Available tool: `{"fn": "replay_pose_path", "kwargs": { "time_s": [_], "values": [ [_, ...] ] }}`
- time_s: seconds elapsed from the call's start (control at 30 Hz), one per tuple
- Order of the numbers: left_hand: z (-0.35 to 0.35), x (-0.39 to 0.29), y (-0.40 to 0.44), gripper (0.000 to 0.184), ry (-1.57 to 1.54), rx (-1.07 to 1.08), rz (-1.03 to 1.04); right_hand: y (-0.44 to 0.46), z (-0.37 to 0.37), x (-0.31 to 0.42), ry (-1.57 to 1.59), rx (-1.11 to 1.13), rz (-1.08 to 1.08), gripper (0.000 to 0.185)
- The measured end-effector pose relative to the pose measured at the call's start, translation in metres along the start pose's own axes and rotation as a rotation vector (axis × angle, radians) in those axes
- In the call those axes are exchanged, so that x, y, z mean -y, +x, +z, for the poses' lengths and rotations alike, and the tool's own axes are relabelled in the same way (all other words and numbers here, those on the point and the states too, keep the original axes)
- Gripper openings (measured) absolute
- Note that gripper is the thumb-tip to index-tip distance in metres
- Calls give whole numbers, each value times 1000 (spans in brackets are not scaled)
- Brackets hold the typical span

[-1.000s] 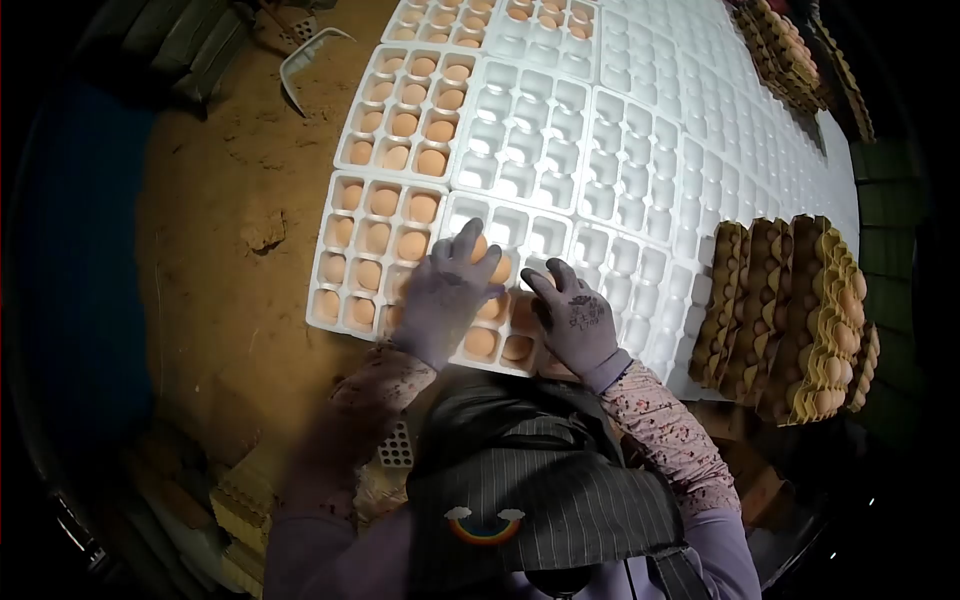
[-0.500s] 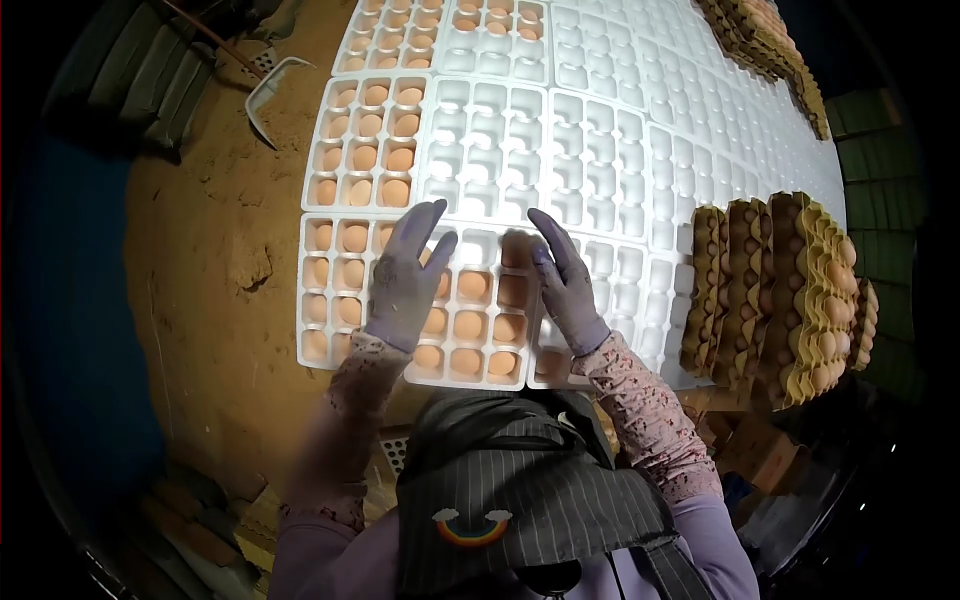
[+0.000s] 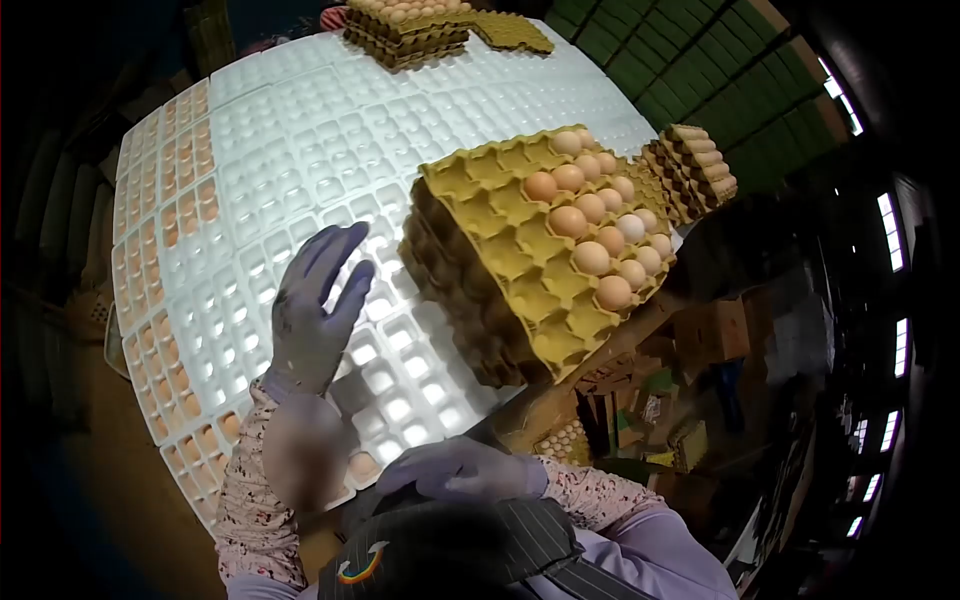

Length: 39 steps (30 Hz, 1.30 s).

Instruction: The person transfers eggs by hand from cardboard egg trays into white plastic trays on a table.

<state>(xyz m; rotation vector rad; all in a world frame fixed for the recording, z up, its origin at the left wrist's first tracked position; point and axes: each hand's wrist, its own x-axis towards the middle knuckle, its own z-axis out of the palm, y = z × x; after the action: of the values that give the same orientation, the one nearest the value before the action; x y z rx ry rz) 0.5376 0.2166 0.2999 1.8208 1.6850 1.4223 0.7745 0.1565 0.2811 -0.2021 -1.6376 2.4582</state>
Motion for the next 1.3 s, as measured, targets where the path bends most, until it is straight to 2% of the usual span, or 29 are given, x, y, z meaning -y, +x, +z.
{"fn": "replay_pose_path", "kwargs": {
  "time_s": [0.03,0.1,0.17,0.2,0.23,0.3,0.33,0.37,0.43,0.5,0.53,0.57,0.63,0.67,0.7,0.73,0.77,0.8,0.83,0.9,0.97,1.03,1.07,1.1,1.13,1.17,1.23,1.27,1.3],
  "values": [
    [19,-23,23,35,-8,88,36,-13,-8,16,-14,-2,-16,52],
    [59,-71,67,38,-81,210,-13,-50,-34,54,-274,58,-67,52],
    [130,-86,111,42,373,222,190,-116,-93,113,-357,41,-143,50],
    [149,-86,116,47,453,278,110,-144,-118,137,-409,-25,-94,47],
    [164,-73,121,46,404,327,218,-156,-139,165,-447,-120,-79,44],
    [158,-101,133,44,420,456,21,-167,-181,225,-493,-344,-75,39],
    [158,-93,129,38,377,387,59,-160,-213,240,-583,-481,-94,38],
    [156,-101,128,35,140,315,-100,-151,-245,251,-668,-618,-110,36],
    [149,-122,139,30,-432,73,-481,-122,-311,258,-773,-680,-86,37],
    [149,-120,150,29,-933,-153,-713,-92,-366,255,-1079,-467,-135,41],
    [153,-95,155,31,-1030,-72,-654,-81,-387,247,-1133,-433,53,46],
    [162,-103,171,40,-932,-2,-751,-72,-400,239,-1148,-389,102,50],
    [183,-124,205,51,-196,241,-627,-65,-408,243,-867,-317,1,50],
    [202,-123,207,55,113,237,-443,-66,-411,244,-711,-405,-96,46],
    [218,-121,209,59,415,228,-253,-68,-401,256,-492,-521,-151,35],
    [226,-118,215,58,420,380,-327,-75,-396,268,-325,-508,-132,30],
    [233,-110,219,53,481,485,-251,-82,-398,276,-158,-490,-111,27],
    [236,-106,218,48,503,469,-270,-87,-403,275,-436,-442,-22,30],
    [232,-115,220,44,528,454,-293,-87,-396,280,-813,-369,194,42],
    [213,-120,224,37,12,431,-636,-89,-377,279,-1578,-104,345,49],
    [188,-123,212,31,-717,261,-817,-90,-380,272,-1546,-80,327,55],
    [167,-135,207,31,-479,297,-668,-96,-391,274,-958,-315,323,55],
    [168,-131,201,32,-150,360,-479,-98,-395,282,-526,-356,341,50],
    [172,-136,195,34,173,413,-287,-102,-392,284,-213,-327,200,43],
    [181,-150,184,35,393,497,-323,-101,-388,286,-172,-244,128,40],
    [193,-162,176,36,676,523,-267,-98,-384,287,-130,-163,53,37],
    [215,-169,173,38,918,572,-286,-83,-376,274,-810,-141,-36,32],
    [216,-169,174,37,894,545,-299,-79,-360,272,-1056,-142,38,25],
    [211,-165,173,37,899,538,-303,-73,-348,266,-1458,-165,39,31]
  ]
}}
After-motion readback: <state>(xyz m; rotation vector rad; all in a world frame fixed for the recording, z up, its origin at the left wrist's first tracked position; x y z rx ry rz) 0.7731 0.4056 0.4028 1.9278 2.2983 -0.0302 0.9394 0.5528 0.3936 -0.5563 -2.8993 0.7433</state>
